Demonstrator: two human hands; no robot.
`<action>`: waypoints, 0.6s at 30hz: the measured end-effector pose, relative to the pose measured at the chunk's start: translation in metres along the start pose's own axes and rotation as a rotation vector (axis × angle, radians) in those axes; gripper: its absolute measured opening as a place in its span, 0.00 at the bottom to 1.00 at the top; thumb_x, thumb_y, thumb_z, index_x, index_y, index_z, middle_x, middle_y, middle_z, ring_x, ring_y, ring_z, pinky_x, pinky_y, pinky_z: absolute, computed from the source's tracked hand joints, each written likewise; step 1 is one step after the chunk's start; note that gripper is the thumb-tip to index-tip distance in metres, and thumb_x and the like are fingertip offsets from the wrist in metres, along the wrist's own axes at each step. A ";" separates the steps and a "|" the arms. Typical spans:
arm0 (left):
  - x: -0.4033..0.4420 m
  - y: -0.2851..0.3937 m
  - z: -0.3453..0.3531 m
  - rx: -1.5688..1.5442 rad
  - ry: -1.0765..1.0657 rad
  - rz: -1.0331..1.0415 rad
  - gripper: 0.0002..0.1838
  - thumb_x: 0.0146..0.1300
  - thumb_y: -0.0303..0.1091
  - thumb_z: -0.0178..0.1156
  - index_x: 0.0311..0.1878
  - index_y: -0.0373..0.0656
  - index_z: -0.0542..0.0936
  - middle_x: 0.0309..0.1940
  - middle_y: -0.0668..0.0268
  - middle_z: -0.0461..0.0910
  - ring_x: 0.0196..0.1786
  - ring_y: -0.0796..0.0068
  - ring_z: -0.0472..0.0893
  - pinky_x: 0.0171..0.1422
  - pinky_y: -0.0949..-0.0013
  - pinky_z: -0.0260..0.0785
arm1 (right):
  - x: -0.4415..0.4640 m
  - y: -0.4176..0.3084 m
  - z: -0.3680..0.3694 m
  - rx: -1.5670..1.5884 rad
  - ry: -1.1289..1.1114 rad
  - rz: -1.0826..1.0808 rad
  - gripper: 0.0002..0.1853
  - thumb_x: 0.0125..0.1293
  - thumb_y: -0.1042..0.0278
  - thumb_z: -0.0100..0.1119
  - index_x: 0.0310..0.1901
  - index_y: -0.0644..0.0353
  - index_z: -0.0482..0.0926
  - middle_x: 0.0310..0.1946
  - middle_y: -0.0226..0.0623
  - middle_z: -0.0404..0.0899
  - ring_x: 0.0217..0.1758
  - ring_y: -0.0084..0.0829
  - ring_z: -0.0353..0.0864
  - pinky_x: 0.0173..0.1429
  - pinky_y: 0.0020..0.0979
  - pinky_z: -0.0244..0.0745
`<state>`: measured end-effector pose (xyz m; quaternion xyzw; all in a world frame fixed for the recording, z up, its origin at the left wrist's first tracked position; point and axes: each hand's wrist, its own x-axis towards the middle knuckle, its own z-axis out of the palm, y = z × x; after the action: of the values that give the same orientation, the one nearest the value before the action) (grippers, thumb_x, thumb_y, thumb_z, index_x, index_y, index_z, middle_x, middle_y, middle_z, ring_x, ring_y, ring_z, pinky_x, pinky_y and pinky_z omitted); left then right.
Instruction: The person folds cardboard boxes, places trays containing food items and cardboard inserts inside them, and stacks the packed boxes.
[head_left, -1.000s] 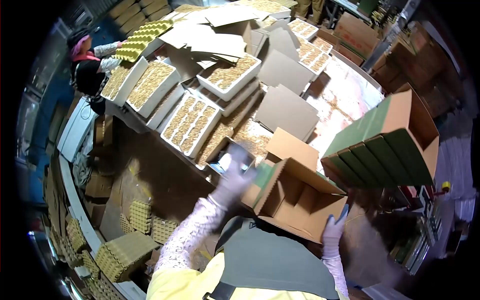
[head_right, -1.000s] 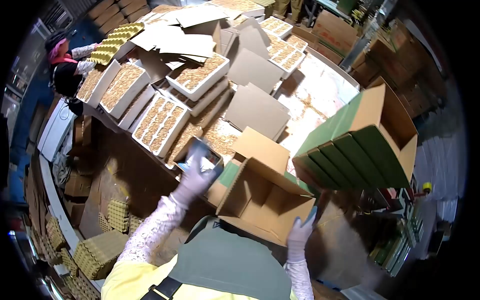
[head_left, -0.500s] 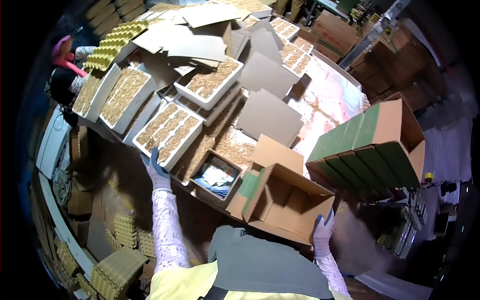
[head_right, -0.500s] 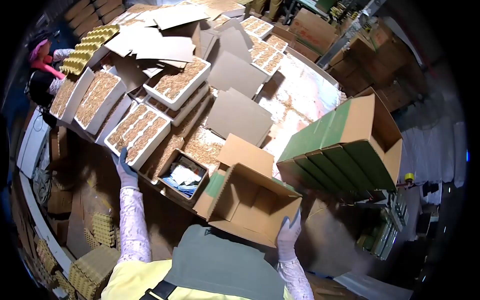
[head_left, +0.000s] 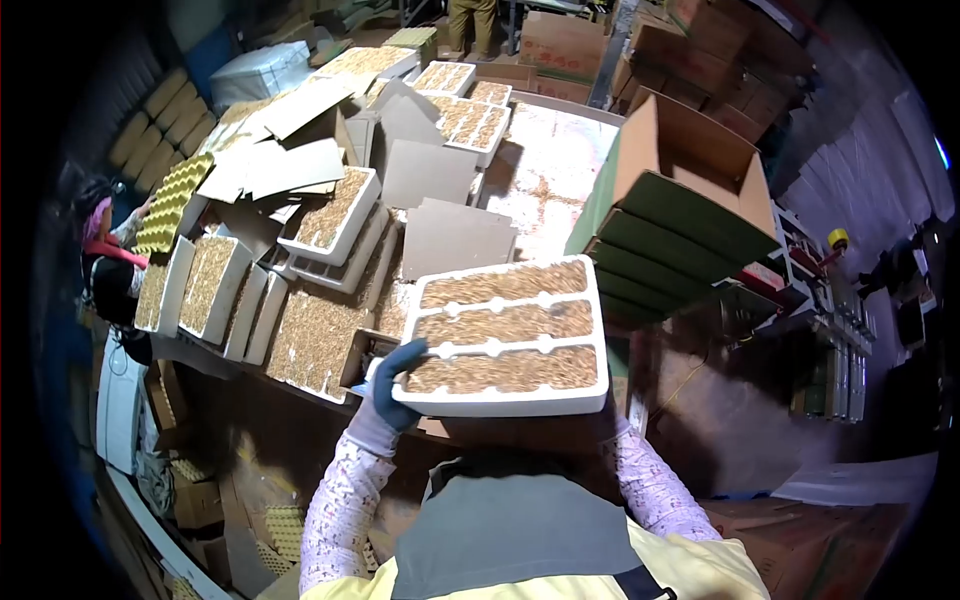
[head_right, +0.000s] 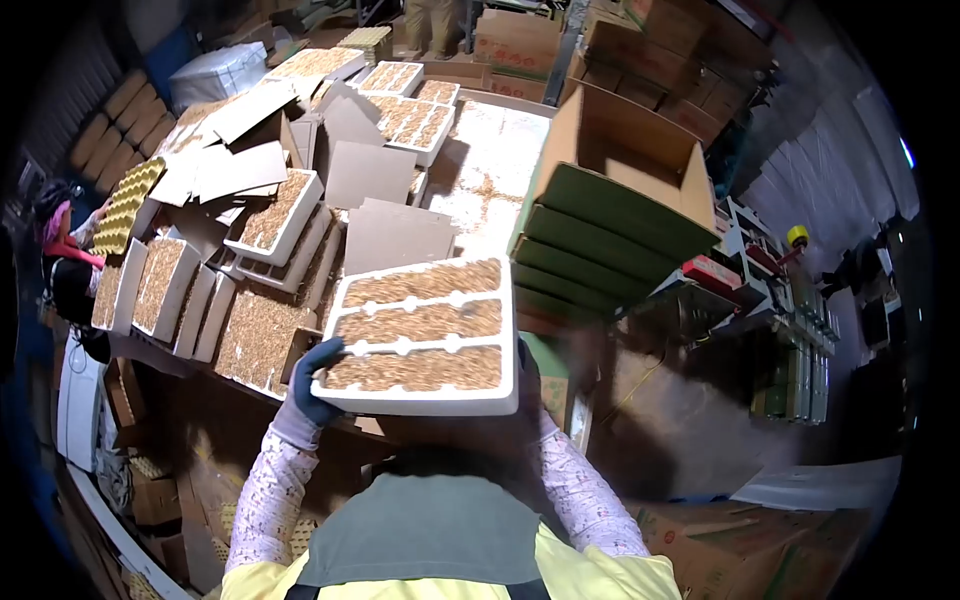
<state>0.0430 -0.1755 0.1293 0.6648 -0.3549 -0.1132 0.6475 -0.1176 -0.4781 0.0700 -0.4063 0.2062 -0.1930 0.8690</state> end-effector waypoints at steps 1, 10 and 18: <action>0.010 0.001 0.007 0.078 -0.076 -0.022 0.36 0.55 0.28 0.74 0.66 0.36 0.70 0.61 0.53 0.75 0.62 0.64 0.78 0.68 0.60 0.72 | 0.000 -0.004 -0.005 0.011 0.015 0.032 0.20 0.79 0.64 0.47 0.65 0.66 0.71 0.57 0.35 0.77 0.59 0.25 0.75 0.64 0.29 0.72; 0.026 0.019 0.044 0.629 -0.216 -0.693 0.41 0.66 0.43 0.63 0.76 0.35 0.58 0.50 0.48 0.82 0.54 0.59 0.84 0.59 0.60 0.75 | -0.001 -0.004 -0.027 -0.558 0.289 -0.020 0.20 0.76 0.68 0.51 0.66 0.64 0.72 0.60 0.34 0.76 0.60 0.26 0.75 0.67 0.27 0.68; 0.033 0.009 0.070 1.177 -0.411 -0.659 0.12 0.64 0.41 0.62 0.43 0.42 0.83 0.37 0.54 0.86 0.42 0.56 0.87 0.46 0.60 0.80 | 0.136 -0.082 0.079 -1.246 -0.337 -0.320 0.24 0.67 0.60 0.62 0.61 0.62 0.76 0.59 0.51 0.76 0.63 0.46 0.76 0.66 0.39 0.70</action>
<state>0.0214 -0.2499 0.1382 0.9426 -0.2526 -0.2159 0.0322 0.0238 -0.5456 0.1530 -0.8828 0.0776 -0.0982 0.4527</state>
